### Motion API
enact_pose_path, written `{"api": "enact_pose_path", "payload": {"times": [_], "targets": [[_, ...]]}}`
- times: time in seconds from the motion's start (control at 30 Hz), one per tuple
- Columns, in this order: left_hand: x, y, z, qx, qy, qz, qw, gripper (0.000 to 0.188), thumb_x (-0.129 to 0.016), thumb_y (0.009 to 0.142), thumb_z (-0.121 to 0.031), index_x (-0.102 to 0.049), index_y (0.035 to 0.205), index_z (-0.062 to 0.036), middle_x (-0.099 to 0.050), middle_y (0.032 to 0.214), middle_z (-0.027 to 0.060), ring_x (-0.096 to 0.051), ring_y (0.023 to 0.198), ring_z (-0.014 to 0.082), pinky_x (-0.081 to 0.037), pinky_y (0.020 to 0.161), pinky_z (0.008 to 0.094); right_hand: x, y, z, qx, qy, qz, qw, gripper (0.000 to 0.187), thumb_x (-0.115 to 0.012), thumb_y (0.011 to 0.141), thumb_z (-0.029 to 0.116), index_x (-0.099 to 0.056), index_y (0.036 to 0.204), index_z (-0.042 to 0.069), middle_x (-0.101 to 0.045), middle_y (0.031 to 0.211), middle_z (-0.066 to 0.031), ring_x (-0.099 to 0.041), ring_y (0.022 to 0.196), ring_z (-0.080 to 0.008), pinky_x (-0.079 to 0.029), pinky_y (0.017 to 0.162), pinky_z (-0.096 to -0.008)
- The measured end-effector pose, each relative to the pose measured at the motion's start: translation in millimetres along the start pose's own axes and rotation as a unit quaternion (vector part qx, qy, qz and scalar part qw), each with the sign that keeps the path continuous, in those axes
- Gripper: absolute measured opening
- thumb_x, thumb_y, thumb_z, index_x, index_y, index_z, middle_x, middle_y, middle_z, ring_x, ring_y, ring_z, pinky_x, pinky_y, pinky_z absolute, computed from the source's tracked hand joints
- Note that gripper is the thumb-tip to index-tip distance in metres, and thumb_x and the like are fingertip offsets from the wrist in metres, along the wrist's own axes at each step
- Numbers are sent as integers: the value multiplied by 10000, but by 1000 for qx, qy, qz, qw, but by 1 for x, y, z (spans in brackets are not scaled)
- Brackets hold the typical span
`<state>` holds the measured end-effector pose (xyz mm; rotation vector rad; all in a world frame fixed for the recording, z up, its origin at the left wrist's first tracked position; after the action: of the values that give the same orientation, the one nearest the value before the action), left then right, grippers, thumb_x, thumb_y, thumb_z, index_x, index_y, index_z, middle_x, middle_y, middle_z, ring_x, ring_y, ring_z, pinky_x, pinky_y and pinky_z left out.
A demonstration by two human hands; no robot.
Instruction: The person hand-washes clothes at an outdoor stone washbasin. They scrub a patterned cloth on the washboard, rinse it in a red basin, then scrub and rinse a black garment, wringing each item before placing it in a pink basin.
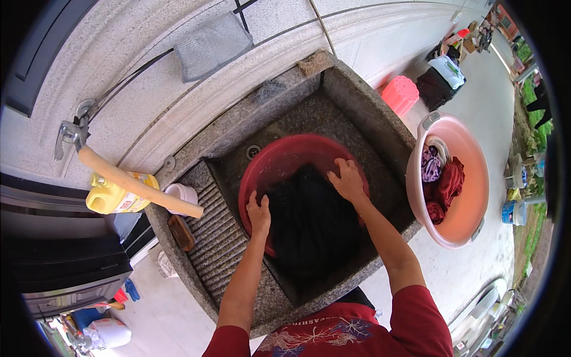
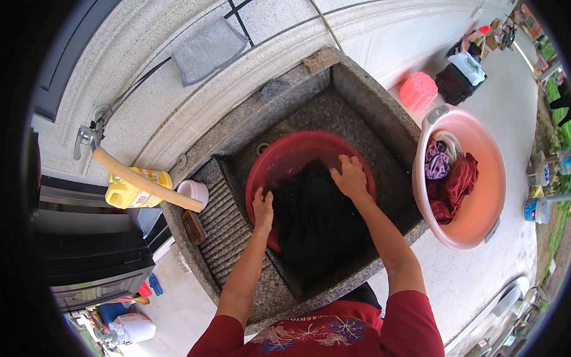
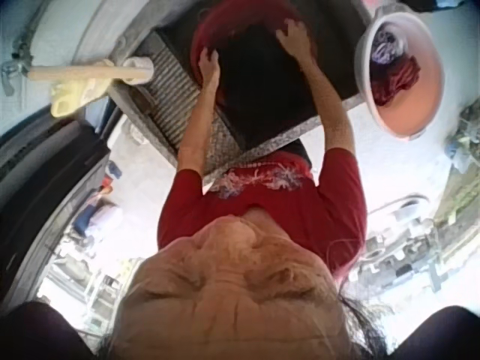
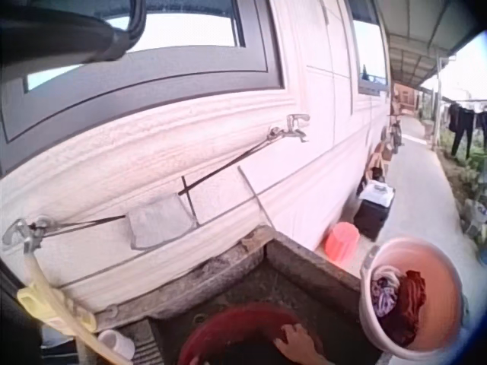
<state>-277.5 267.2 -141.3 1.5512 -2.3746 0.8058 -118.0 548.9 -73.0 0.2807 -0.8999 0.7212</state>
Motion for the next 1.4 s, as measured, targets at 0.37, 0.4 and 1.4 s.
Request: {"api": "enact_pose_path", "payload": {"times": [0.37,0.4,1.4], "targets": [[-80,24,25,-23,207,93,974,529,-592,892,-200,-391,1367,-79,-508,1255,215,-523,1120,346,-428,918,426,-160,-5,3,204,-79,108,970,565,-715,729,362,-519,1192,103,-498,1096,-124,-507,1018,-323,-471,756,-511],[-50,42,28,-79,23,37,996,424,-580,895,-165,-479,1276,-8,-579,1205,179,-599,1018,294,-453,874,369,-144,5,24,267,-112,64,955,446,-711,731,305,-556,1084,81,-493,1040,-121,-519,951,-341,-473,780,-492],[-101,-38,4,282,-554,124,773,381,-437,987,-300,-518,1261,-49,-591,1198,80,-595,1054,220,-477,961,354,-39,-34,163,216,240,-89,942,217,-618,759,189,-512,591,102,-550,564,-110,-577,518,-329,-460,484,-447]]}}
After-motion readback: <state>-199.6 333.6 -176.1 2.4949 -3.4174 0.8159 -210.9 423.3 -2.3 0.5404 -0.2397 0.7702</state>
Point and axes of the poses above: each hand's wrist, its own y-axis towards the middle knuckle, its own x-axis out of the back of the hand, z = x × y, the point moved 10 cm from there along y, towards the middle knuckle
